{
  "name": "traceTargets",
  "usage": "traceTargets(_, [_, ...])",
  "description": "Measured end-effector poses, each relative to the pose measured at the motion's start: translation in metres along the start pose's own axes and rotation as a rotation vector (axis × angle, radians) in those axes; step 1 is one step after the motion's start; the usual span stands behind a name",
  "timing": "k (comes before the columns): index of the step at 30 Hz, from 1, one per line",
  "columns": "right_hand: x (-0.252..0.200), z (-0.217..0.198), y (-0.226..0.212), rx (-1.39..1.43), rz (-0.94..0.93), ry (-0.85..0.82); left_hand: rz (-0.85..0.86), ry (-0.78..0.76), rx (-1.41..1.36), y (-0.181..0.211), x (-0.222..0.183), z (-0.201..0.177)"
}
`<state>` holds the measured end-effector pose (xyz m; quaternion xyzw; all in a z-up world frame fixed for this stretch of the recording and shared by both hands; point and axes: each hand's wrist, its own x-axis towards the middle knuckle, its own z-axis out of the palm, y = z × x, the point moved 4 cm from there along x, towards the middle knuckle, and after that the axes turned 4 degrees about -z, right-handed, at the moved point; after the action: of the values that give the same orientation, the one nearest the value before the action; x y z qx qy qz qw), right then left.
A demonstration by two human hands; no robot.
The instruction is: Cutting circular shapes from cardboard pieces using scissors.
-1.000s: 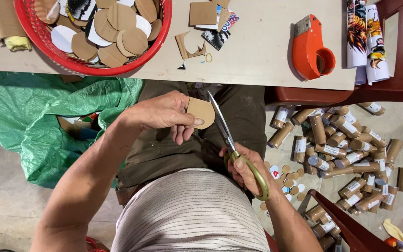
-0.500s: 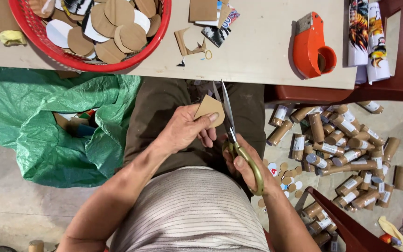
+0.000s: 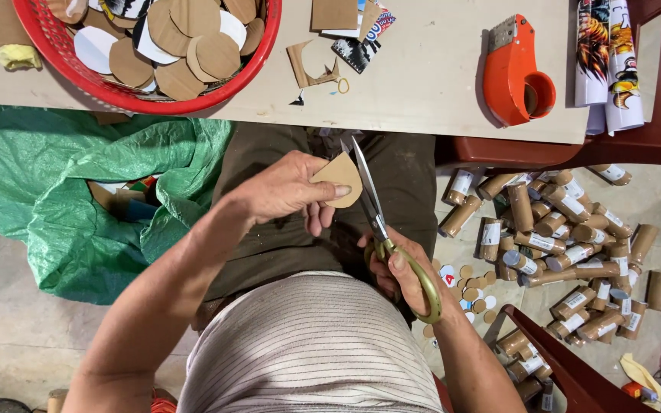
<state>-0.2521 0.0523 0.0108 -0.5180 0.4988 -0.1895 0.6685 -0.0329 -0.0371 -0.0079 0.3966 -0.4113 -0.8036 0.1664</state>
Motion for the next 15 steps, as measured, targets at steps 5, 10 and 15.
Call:
traceTargets(5, [0.000,-0.001,0.004,-0.028,0.006,0.026,-0.010,-0.075,0.031,0.006,0.000,-0.013])
traceTargets(10, [0.004,0.002,0.006,0.089,0.024,0.059,0.018,-0.042,-0.050,0.006,0.005,-0.008])
traceTargets(15, [0.005,0.001,0.003,0.056,-0.055,0.113,0.184,0.187,-0.431,-0.015,0.005,0.025])
